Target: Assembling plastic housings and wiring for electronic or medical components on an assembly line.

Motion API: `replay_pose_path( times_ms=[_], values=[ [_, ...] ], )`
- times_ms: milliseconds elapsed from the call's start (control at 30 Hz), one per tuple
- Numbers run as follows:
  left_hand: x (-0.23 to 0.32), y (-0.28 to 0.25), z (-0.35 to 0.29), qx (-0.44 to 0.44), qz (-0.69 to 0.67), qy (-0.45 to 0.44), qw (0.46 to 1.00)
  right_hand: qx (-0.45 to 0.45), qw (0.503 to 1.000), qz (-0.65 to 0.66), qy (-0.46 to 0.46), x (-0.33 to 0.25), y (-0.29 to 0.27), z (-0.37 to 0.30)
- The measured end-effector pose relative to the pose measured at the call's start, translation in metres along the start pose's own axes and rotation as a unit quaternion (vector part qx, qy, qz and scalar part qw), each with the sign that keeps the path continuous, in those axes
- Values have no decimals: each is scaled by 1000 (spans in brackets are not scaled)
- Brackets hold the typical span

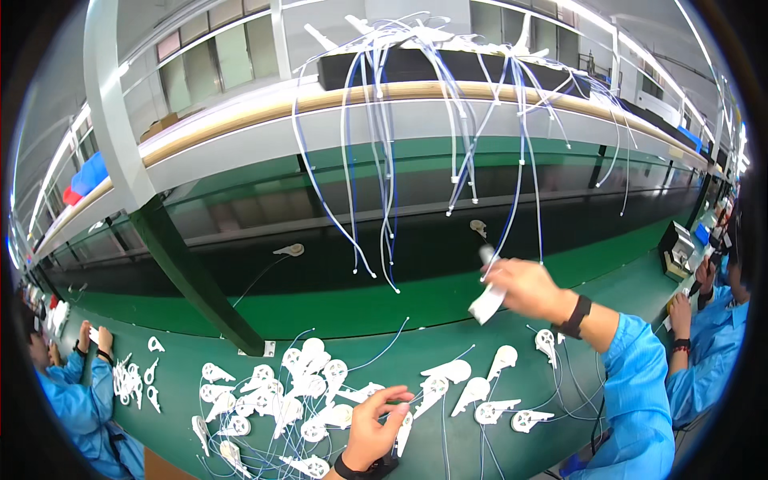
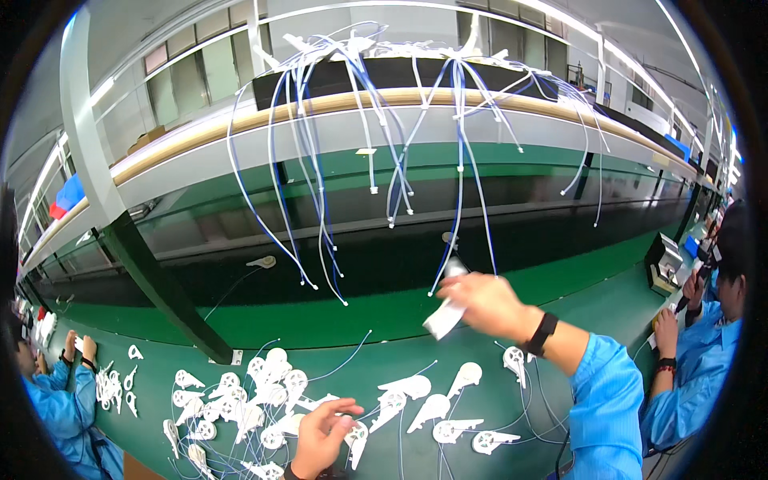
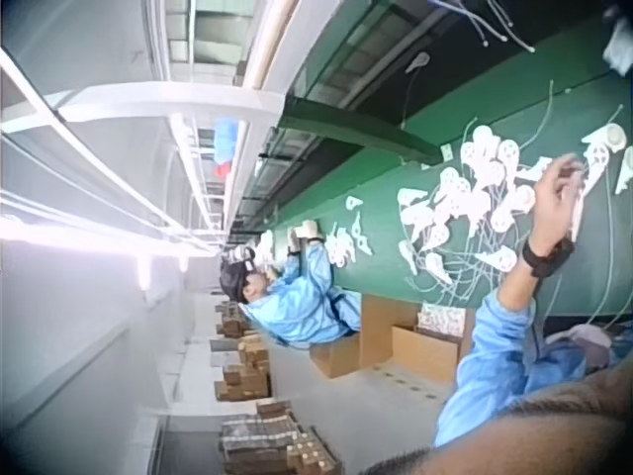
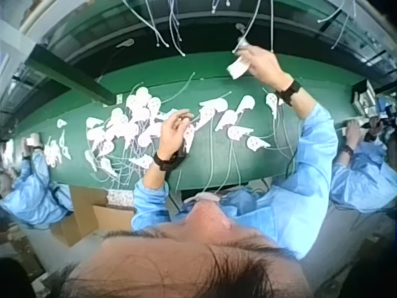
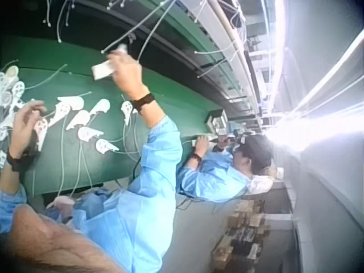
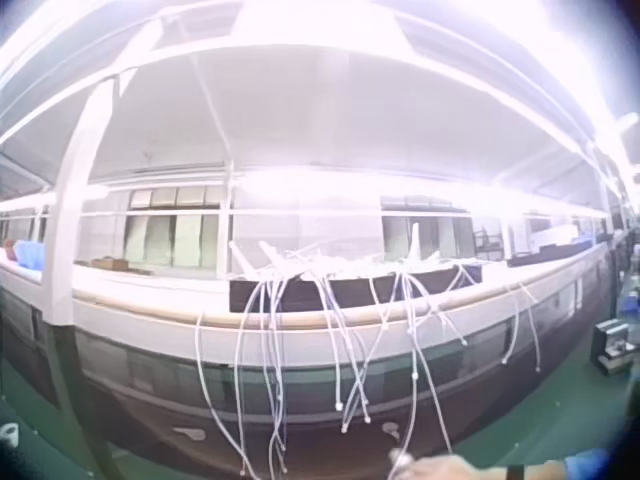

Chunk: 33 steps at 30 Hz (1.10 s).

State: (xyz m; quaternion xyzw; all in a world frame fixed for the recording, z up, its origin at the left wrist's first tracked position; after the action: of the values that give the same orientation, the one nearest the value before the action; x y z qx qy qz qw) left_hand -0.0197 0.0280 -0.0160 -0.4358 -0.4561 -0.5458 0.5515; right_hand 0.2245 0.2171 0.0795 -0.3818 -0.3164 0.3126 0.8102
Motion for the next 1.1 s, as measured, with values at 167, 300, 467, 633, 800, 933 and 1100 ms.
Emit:
replay_pose_path(
  times_ms=[167,300,467,633,800,933,1100],
  values=[
    [-29,25,1,-58,-349,-133,926,-16,954,159,-253,-137,-34,10],
    [-30,43,-3,2,-465,-189,865,30,917,168,-360,-186,-32,-13],
    [-43,20,-5,87,-458,-177,866,-18,949,217,-228,-124,-17,-1],
    [-40,14,-4,108,-445,-160,874,-174,983,50,37,24,57,-43],
    [-41,14,-5,82,-457,-163,870,-320,944,-75,-42,67,103,-83],
    [-40,18,-6,84,-438,-179,877,-307,946,-107,-5,76,119,-93],
    [-41,16,-10,77,-469,-161,865,-148,980,-64,120,81,99,-88]
  ],
)
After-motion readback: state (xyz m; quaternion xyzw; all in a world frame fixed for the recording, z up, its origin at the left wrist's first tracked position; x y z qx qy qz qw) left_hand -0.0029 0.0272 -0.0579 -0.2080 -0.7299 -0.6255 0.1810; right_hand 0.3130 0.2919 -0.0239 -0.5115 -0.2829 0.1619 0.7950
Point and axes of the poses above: each hand's wrist, its own z-axis towards the middle knuckle, its own y-axis out of the palm, x = y × z, the point moved 6 cm from there along z, towards the middle knuckle, and after that the axes turned 10 degrees about -z, right-handed, at the moved point
